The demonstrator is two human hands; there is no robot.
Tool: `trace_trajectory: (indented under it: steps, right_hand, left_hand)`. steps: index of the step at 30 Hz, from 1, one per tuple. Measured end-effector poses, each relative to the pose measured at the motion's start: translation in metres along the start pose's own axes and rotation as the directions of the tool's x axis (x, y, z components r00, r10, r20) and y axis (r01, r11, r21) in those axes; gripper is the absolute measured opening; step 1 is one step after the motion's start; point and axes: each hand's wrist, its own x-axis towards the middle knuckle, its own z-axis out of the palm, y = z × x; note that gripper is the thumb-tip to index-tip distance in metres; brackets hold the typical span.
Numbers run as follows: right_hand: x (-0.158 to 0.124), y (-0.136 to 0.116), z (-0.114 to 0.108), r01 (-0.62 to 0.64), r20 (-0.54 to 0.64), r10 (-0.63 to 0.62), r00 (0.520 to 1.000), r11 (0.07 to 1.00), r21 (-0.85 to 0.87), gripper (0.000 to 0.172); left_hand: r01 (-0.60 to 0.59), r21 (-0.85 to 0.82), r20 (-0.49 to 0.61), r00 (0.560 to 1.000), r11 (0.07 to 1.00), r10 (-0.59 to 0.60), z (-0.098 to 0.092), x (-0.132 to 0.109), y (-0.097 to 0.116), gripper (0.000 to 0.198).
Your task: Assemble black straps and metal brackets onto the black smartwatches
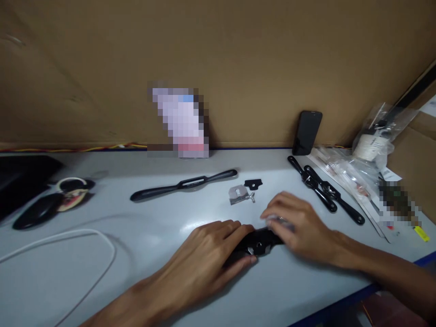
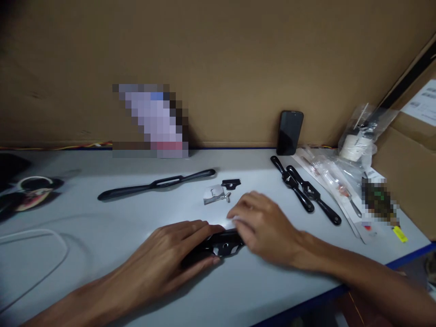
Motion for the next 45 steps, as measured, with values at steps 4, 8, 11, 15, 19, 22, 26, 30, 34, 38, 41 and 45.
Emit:
trace_trajectory:
  steps: [4, 8, 11, 15, 19, 22, 26, 30, 34, 38, 41, 45]
  right_hand:
    - [0.014, 0.032, -0.028, -0.152, -0.054, 0.143, 0.988, 0.942, -0.300, 0.016]
    - [0.016, 0.046, -0.042, -0.141, 0.153, 0.236, 0.960, 0.875, -0.463, 0.032]
    - [0.011, 0.039, -0.043, -0.093, 0.246, 0.217, 0.945, 0.897, -0.432, 0.043]
    - [0.010, 0.030, -0.040, -0.121, 0.226, 0.231, 0.946, 0.902, -0.415, 0.044]
    - [0.012, 0.029, -0.037, -0.155, 0.232, 0.256, 0.938, 0.912, -0.380, 0.039]
    - [0.012, 0.028, -0.035, -0.168, 0.229, 0.261, 0.938, 0.918, -0.359, 0.031]
    - [0.011, 0.023, -0.034, -0.104, 0.304, 0.246, 0.920, 0.903, -0.418, 0.044]
    - [0.012, 0.017, -0.039, -0.121, 0.323, 0.290, 0.901, 0.882, -0.456, 0.038]
    - [0.013, 0.013, -0.044, -0.146, 0.416, 0.334, 0.846, 0.894, -0.423, 0.032]
    - [0.008, 0.014, -0.040, -0.120, 0.465, 0.308, 0.830, 0.913, -0.391, 0.012]
    - [0.004, 0.018, -0.037, -0.154, 0.449, 0.313, 0.837, 0.921, -0.357, 0.008]
    - [0.003, 0.018, -0.035, -0.183, 0.408, 0.285, 0.867, 0.945, -0.273, 0.013]
  left_hand:
    - [0.012, 0.002, 0.001, 1.000, 1.000, -0.012, 0.000, -0.001, 0.000, 0.026]
    - [0.013, -0.002, 0.020, 1.000, 1.000, -0.013, -0.002, 0.000, 0.001, 0.026]
    - [0.013, -0.001, 0.028, 1.000, 1.000, -0.013, -0.004, 0.000, 0.002, 0.025]
    - [0.006, 0.001, 0.025, 1.000, 1.000, -0.006, -0.003, -0.001, 0.003, 0.026]
    - [-0.007, 0.001, -0.009, 1.000, 1.000, 0.007, -0.002, 0.001, 0.003, 0.026]
    - [-0.014, -0.002, -0.025, 1.000, 1.000, 0.014, -0.003, 0.001, 0.003, 0.025]
    - [-0.006, -0.013, -0.017, 1.000, 1.000, 0.006, -0.003, 0.000, 0.003, 0.025]
    - [0.000, -0.005, -0.005, 1.000, 1.000, 0.000, -0.004, 0.001, 0.003, 0.026]
    - [0.003, 0.000, 0.015, 1.000, 1.000, -0.003, -0.003, -0.001, 0.003, 0.027]
    - [0.060, -0.010, -0.035, 0.998, 0.998, -0.060, -0.001, -0.004, 0.002, 0.046]
    - [0.036, 0.020, -0.026, 0.999, 0.999, -0.035, 0.000, -0.005, 0.002, 0.046]
    - [0.013, 0.007, -0.017, 1.000, 1.000, -0.013, -0.001, -0.003, 0.002, 0.046]
